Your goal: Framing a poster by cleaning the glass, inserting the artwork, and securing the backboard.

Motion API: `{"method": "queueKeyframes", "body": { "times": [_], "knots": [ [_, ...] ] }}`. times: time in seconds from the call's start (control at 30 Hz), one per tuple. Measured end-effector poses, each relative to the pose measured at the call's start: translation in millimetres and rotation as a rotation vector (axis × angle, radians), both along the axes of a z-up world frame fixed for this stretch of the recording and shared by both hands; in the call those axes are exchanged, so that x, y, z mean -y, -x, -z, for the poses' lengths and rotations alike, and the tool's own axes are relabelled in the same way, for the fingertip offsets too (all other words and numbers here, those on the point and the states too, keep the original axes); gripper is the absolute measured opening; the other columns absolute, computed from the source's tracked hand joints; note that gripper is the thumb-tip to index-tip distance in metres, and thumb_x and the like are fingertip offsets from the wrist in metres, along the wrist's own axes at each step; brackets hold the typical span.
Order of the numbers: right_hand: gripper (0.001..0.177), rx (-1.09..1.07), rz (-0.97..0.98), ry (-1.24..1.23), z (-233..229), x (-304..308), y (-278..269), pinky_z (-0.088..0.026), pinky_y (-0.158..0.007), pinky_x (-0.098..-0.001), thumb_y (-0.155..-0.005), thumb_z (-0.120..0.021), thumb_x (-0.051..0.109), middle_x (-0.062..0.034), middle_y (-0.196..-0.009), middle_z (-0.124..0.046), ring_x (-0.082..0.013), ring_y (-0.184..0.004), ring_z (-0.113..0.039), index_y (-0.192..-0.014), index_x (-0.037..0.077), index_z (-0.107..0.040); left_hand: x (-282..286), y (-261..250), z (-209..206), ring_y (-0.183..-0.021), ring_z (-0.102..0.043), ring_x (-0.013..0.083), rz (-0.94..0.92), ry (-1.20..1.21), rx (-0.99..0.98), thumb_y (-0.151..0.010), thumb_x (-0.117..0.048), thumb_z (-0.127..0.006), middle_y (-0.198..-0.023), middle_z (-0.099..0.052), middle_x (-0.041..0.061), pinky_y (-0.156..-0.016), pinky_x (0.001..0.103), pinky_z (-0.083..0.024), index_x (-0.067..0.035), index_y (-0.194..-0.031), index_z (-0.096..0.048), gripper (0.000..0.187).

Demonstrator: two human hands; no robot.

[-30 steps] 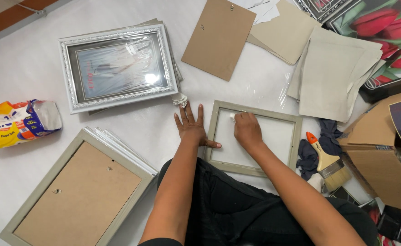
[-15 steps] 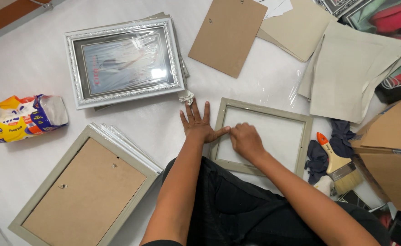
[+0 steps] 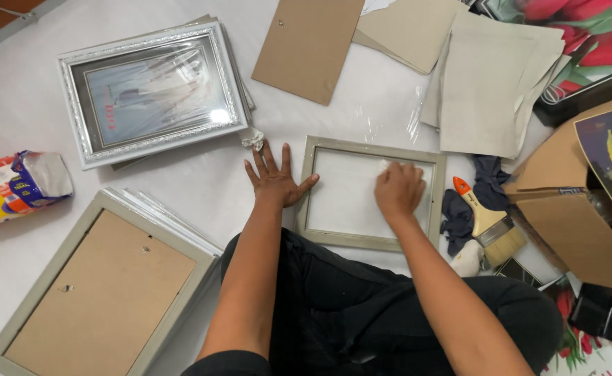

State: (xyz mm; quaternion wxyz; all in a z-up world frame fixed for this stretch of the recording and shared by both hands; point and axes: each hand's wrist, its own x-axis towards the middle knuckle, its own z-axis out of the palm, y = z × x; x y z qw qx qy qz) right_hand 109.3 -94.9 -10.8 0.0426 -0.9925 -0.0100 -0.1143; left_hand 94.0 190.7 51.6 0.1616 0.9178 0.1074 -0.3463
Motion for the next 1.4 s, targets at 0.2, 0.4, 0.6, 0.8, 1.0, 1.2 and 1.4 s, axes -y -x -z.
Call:
{"method": "queueKeyframes", "body": {
  "times": [0.2,0.4,0.6,0.8,1.0,1.2,1.4],
  "knots": [
    [0.018,-0.02,0.128,0.097,22,94,5,-0.047,-0.094,-0.0499,-0.09,-0.06,0.03,-0.0089,-0.091,-0.061,-0.0337,-0.11,-0.058,-0.086,0.013,-0.064,0,3,-4,-0.155,0.024,0.0423,-0.009,-0.015,-0.004,-0.084,-0.094,-0.023,-0.17,0.023,0.018,-0.123,0.061,0.012,-0.024,-0.167,0.009,0.113],
    [0.013,0.019,0.015,-0.022,30,22,22,-0.051,-0.078,-0.051,-0.084,-0.065,0.023,-0.0109,-0.08,-0.065,-0.0388,-0.088,-0.065,-0.091,0.013,-0.062,3,2,-8,-0.154,0.026,0.0419,-0.021,0.009,-0.014,-0.081,-0.095,-0.024,-0.17,0.023,0.018,-0.123,0.061,0.014,-0.024,-0.166,0.008,0.116],
    [0.003,-0.06,-0.255,-0.193,20,-112,40,-0.052,-0.075,-0.0456,-0.081,-0.062,0.012,-0.0084,-0.072,-0.06,-0.0352,-0.084,-0.064,-0.083,0.012,-0.059,3,2,9,-0.154,0.026,0.0414,-0.051,0.021,0.021,-0.085,-0.091,-0.019,-0.17,0.022,0.017,-0.124,0.06,0.012,-0.026,-0.166,0.008,0.107],
    [0.009,-0.257,-0.255,0.009,23,-40,31,-0.052,-0.078,-0.0518,-0.088,-0.058,0.019,-0.0126,-0.076,-0.067,-0.0396,-0.089,-0.067,-0.089,0.013,-0.064,2,5,11,-0.154,0.027,0.0413,-0.025,-0.002,0.033,-0.084,-0.093,-0.018,-0.17,0.023,0.016,-0.124,0.06,0.012,-0.027,-0.166,0.007,0.108],
    [0.027,-0.563,0.112,0.142,-31,78,27,-0.056,-0.082,-0.053,-0.089,-0.056,0.018,-0.0242,-0.092,-0.076,-0.0473,-0.1,-0.071,-0.1,0.005,-0.076,1,5,1,-0.153,0.027,0.0407,-0.035,0.007,0.02,-0.086,-0.092,-0.02,-0.17,0.025,0.016,-0.124,0.06,0.013,-0.027,-0.166,0.008,0.108],
    [0.025,-0.575,0.114,0.217,-35,57,45,-0.059,-0.08,-0.0511,-0.084,-0.061,0.013,-0.0243,-0.089,-0.075,-0.0456,-0.096,-0.072,-0.097,0.001,-0.078,1,3,5,-0.152,0.029,0.0414,-0.037,0.015,0.016,-0.086,-0.093,-0.022,-0.169,0.025,0.016,-0.123,0.061,0.015,-0.027,-0.166,0.008,0.108],
    [0.017,-0.605,-0.089,-0.056,-22,-78,79,-0.061,-0.083,-0.0526,-0.085,-0.063,0.004,-0.0277,-0.086,-0.072,-0.0485,-0.096,-0.071,-0.095,-0.005,-0.073,2,0,9,-0.153,0.027,0.0397,-0.03,-0.011,0.003,-0.087,-0.092,-0.023,-0.17,0.024,0.015,-0.122,0.061,0.015,-0.028,-0.166,0.008,0.107]
  ]
}}
